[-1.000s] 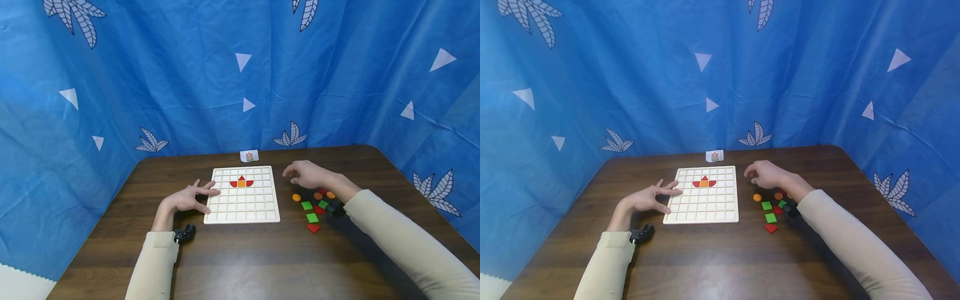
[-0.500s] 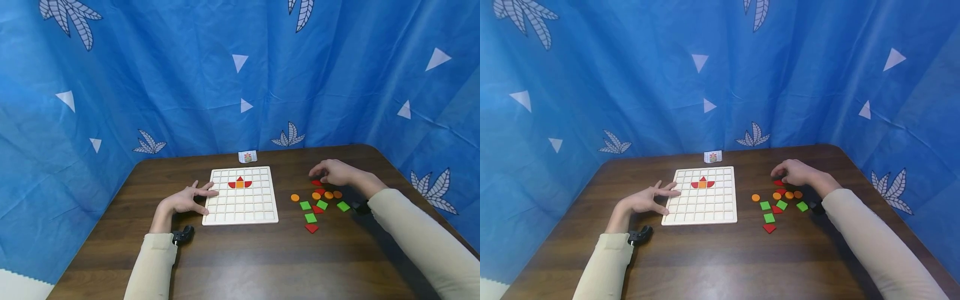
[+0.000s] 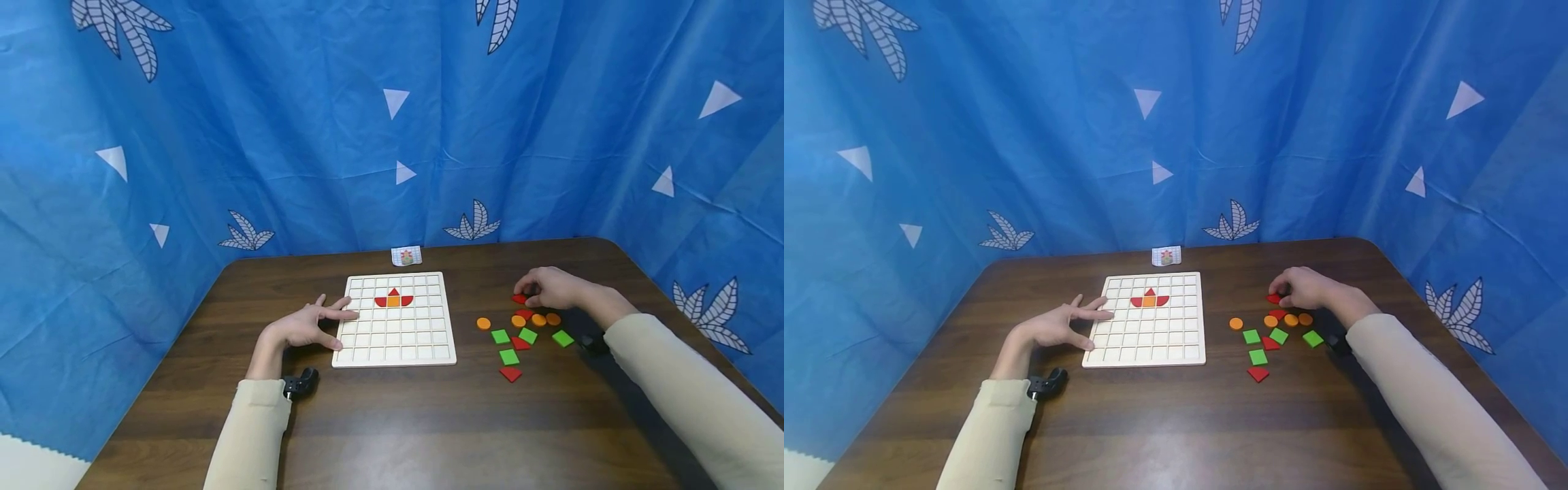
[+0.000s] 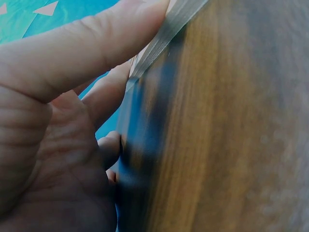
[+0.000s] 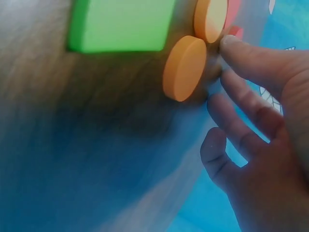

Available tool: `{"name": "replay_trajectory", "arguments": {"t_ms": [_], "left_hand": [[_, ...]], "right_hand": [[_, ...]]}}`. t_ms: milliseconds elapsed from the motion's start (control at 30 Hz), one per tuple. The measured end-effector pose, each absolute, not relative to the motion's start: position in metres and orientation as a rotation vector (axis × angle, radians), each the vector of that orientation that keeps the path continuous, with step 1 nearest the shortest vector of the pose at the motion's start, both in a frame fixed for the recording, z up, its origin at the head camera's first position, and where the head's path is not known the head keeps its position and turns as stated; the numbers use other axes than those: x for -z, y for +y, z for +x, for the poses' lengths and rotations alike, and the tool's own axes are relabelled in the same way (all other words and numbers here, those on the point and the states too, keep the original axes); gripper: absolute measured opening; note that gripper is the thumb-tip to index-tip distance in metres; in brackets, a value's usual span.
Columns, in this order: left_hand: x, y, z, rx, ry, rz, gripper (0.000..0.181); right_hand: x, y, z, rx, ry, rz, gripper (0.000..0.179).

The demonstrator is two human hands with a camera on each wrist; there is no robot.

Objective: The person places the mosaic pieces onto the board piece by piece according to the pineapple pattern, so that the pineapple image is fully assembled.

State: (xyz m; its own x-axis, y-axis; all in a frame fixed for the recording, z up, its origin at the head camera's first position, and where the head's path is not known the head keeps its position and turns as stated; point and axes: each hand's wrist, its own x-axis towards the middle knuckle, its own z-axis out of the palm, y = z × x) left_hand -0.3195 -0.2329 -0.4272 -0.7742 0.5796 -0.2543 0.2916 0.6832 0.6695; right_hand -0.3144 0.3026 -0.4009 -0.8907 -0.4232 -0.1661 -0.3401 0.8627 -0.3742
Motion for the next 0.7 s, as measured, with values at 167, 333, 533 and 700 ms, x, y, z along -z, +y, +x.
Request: {"name": "replay_trajectory", "arguments": {"t_ms": [167,333,533,700], "left_hand": [[0.426,-0.233,-0.320,-0.864,2.448,0.676,0.069],[0.427,-0.233,-0.319,-0.867,2.445,0.670,0.069],[0.427,-0.231,-0.320,-0.868,2.438,0.665,0.069],[0.426,-0.231,-0.320,-0.876,2.428,0.670,0.070]], "right_hand": [[0.403,0.305,-0.311,0.518,2.814,-0.504,0.021],[0.404,0.309,-0.308,0.522,2.808,-0.433,0.024],[0.404,0.314,-0.308,0.538,2.802,-0.428,0.025],[0.404,0.317,-0.309,0.567,2.775,-0.478,0.041]]}}
